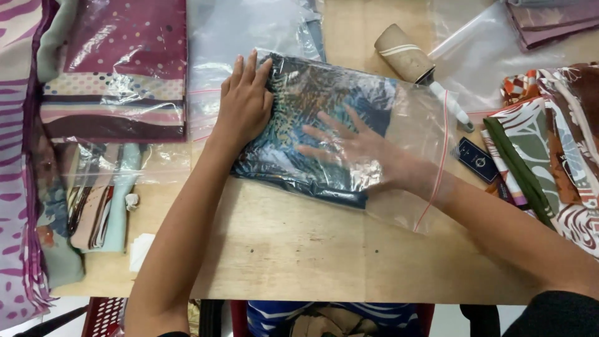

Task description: The person folds a green patterned fabric, places it into a clear plastic zipper bag, and seals the bag while smoothing out air.

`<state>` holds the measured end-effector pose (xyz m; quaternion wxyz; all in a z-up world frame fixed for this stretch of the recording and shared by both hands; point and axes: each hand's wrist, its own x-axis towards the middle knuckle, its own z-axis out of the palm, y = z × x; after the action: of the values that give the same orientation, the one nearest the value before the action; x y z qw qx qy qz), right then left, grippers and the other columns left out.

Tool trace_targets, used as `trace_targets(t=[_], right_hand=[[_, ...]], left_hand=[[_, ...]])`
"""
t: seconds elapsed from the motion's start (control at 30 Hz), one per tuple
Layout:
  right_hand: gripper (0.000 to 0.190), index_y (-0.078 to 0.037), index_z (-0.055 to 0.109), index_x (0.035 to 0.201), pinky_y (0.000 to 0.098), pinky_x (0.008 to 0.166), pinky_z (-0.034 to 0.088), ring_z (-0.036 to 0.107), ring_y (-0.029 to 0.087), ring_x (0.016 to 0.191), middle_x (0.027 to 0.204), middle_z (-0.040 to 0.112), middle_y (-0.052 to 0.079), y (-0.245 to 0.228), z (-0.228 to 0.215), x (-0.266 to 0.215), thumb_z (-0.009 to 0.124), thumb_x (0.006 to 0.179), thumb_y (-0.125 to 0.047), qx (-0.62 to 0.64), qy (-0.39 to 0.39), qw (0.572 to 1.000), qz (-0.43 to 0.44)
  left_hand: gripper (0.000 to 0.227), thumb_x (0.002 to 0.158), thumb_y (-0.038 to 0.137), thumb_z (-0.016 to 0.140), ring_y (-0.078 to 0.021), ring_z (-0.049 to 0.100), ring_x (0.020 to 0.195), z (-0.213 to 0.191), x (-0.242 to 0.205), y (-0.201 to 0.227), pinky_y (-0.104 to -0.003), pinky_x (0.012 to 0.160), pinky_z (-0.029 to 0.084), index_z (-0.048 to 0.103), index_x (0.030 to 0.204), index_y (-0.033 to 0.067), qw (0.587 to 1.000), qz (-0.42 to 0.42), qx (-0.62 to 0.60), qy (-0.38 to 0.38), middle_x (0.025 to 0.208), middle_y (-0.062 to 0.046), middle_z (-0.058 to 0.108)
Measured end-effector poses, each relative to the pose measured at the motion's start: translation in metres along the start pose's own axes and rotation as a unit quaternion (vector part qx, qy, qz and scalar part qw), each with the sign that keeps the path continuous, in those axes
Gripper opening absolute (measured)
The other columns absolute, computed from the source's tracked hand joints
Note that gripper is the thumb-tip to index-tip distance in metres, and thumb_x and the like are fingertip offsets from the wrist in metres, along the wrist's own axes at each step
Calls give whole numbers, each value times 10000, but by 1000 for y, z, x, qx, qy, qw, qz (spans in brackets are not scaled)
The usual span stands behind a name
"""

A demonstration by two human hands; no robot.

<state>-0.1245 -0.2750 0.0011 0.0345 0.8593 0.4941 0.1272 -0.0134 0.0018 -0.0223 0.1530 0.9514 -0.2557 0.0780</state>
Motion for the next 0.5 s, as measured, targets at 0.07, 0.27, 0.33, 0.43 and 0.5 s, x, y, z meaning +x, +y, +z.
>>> trace_targets(t=[0.07, 0.27, 0.33, 0.43, 0.5], right_hand=[[825, -344, 156, 1665, 640, 1297, -224, -87, 253, 1662, 1767, 64, -32, -7, 2, -5, 641, 1000, -408, 673, 22, 738, -41], [606, -246, 96, 1691, 685, 1231, 117, 87, 378, 1575, 1739, 93, 51, -20, 23, -13, 296, 1167, -479, -99, 36, 994, -37], [534, -229, 278, 1622, 657, 1248, 122, 246, 396, 1525, 1643, 329, 2, -25, 42, -8, 477, 1142, -356, -42, 115, 990, -74], [399, -242, 549, 1433, 560, 1287, 49, 372, 275, 1499, 1571, 518, -24, -39, 63, -11, 405, 1098, -404, 332, 84, 939, 3], [618, -273, 639, 1314, 492, 1309, -29, 338, 135, 1523, 1596, 471, -1, -47, 57, -21, 154, 1078, -574, 606, -33, 787, 113]], left_hand=[[569, 1021, 206, 385, -447, 226, 1520, -4, 1, 3, -582, 1125, 303, 360, 1582, 112, 1000, -4, -6, -14, 1664, -196, 264], [535, 1038, 185, 419, -445, 248, 1520, -7, -2, 5, -634, 1071, 375, 368, 1562, 96, 1000, 6, -18, 14, 1659, -195, 274], [475, 1060, 204, 443, -470, 268, 1506, -19, -3, 7, -652, 1067, 370, 395, 1523, 103, 998, -6, -47, 33, 1642, -204, 295], [380, 1085, 230, 480, -462, 338, 1453, -34, -9, 12, -651, 1001, 399, 460, 1444, 107, 994, -32, -81, 66, 1585, -199, 362], [345, 1088, 238, 492, -430, 390, 1414, -44, -15, 16, -631, 940, 434, 497, 1405, 103, 992, -46, -83, 82, 1545, -186, 408]])
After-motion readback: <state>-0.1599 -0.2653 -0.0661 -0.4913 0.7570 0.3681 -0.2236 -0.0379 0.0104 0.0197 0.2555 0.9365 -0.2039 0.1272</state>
